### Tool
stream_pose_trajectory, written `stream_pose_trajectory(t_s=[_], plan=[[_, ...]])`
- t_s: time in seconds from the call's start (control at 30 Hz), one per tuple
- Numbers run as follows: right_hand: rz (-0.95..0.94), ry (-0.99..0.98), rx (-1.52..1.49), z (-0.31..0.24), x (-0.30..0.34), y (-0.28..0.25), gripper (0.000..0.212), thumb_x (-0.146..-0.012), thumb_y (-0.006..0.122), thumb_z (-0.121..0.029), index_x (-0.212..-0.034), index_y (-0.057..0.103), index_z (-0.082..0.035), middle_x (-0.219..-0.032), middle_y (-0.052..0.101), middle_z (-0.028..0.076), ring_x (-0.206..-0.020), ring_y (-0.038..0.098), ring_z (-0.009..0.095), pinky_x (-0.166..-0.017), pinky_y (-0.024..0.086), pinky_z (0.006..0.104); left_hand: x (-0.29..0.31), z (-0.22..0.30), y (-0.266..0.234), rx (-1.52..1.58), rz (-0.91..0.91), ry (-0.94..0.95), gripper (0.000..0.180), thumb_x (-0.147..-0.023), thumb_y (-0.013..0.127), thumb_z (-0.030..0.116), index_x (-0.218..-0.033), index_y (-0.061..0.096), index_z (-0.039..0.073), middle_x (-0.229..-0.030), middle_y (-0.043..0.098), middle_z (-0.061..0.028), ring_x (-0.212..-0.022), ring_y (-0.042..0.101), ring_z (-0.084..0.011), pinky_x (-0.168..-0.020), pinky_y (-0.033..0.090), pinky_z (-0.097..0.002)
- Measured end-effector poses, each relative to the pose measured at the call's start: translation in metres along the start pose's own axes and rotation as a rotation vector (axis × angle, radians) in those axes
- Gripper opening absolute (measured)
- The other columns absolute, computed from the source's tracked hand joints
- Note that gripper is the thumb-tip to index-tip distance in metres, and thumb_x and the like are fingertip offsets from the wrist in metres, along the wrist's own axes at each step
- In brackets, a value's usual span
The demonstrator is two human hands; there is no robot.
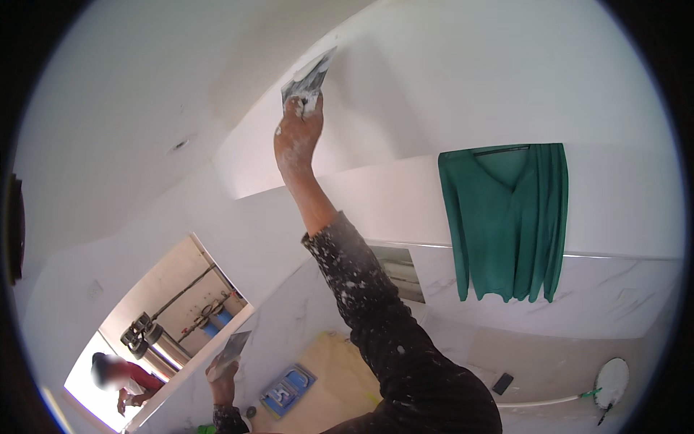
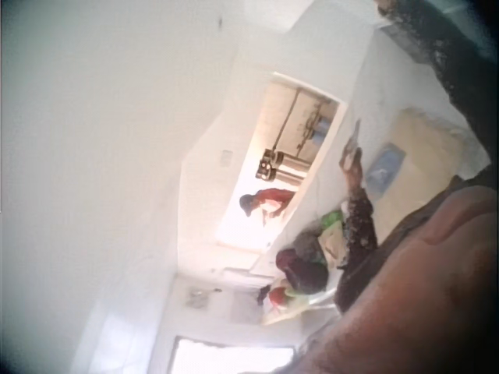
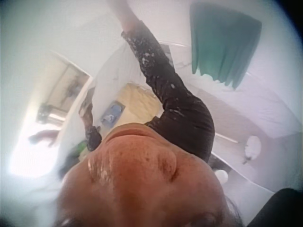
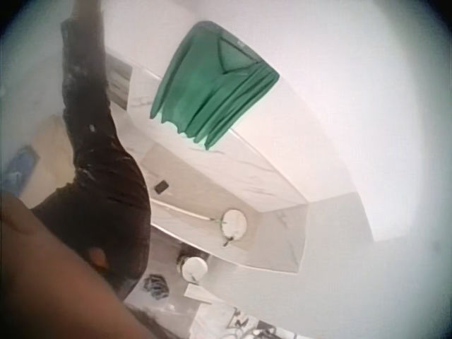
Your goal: The person applies plaster to a ceiling using a trowel and hawk, smoothing the surface in repeated strokes. Another worker is visible in the background performing similar tasks.
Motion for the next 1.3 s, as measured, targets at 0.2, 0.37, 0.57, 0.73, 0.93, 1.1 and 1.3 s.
stream_pose_trajectory(t_s=[0.2,0.37,0.57,0.73,0.93,1.1,1.3], plan=[[-0.122,-0.041,0.295,-0.003,-0.034,0.028,0.074,-0.088,0.041,0.008,-0.15,0.001,0.008,-0.146,0.023,0.024,-0.134,0.033,0.033,-0.11,0.035,0.033,0.022,0.001,-0.015,-0.053,-0.002,-0.009,0.034,-0.081,0.066,0.009,-0.112,0.066,-0.005,-0.096,0.071,-0.0122,-0.086,0.065,-0.0166,-0.081,0.051,-0.03],[-0.193,0.057,0.395,0.024,-0.063,0.031,0.081,-0.088,0.048,0.004,-0.148,-0.007,0.01,-0.148,0.013,0.027,-0.136,0.031,0.041,-0.111,0.037,0.0389,0.032,0.006,-0.017,0.037,0.006,-0.062,0.03,-0.079,0.067,0.01,-0.106,0.066,-0.005,-0.093,0.07,-0.0109,-0.084,0.065,-0.0164,-0.08,0.05,-0.0303],[-0.046,-0.146,0.682,0.018,-0.08,0.034,0.079,-0.085,0.062,0.0,-0.146,0.013,-0.002,-0.136,0.028,0.013,-0.108,0.047,0.022,-0.084,0.052,0.0281,0.045,0.008,-0.019,0.114,0.055,-0.09,0.026,-0.077,0.067,0.01,-0.099,0.067,-0.005,-0.091,0.07,-0.0092,-0.082,0.063,-0.0164,-0.077,0.05,-0.031],[-0.06,-0.016,0.64,0.013,-0.083,0.038,0.059,-0.088,0.058,-0.012,-0.139,0.03,0.0,-0.136,0.033,0.024,-0.115,0.045,0.034,-0.089,0.045,0.0411,0.054,0.013,-0.027,-0.098,0.032,0.01,0.025,-0.076,0.068,0.009,-0.097,0.067,-0.005,-0.088,0.069,-0.008,-0.079,0.062,-0.0156,-0.073,0.049,-0.0304],[-0.295,-0.473,1.817,0.019,-0.053,0.109,0.049,-0.094,0.051,-0.031,-0.129,0.055,0.003,-0.133,0.041,0.042,-0.123,0.042,0.052,-0.094,0.036,0.0597,0.07,-0.004,-0.04,0.098,0.049,-0.132,0.028,-0.076,0.067,0.008,-0.099,0.064,-0.008,-0.088,0.068,-0.0078,-0.077,0.062,-0.0149,-0.071,0.05,-0.0295],[-0.389,-0.58,1.655,0.059,0.038,0.154,0.054,-0.1,0.044,-0.03,-0.127,0.051,0.016,-0.13,0.039,0.046,-0.126,0.036,0.056,-0.097,0.034,0.064,0.062,0.005,-0.033,-0.044,0.015,-0.029,0.028,-0.076,0.068,0.008,-0.1,0.064,-0.008,-0.089,0.068,-0.0064,-0.079,0.061,-0.014,-0.072,0.05,-0.0296],[-0.141,0.296,0.05,0.081,0.076,0.065,0.03,-0.095,0.05,-0.014,-0.12,0.05,0.004,-0.092,0.057,0.012,-0.072,0.057,0.02,-0.058,0.05,0.0356,0.069,-0.015,-0.018,0.121,0.057,-0.182,0.03,-0.077,0.071,0.009,-0.101,0.064,-0.008,-0.091,0.069,-0.0107,-0.083,0.063,-0.0171,-0.076,0.05,-0.0303]])
Point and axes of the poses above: each hand's wrist, its own x-axis away from the middle knuckle, its own y-axis out of the palm, z = x × y, the point moved 10 cm from there along -x, towards the middle knuckle
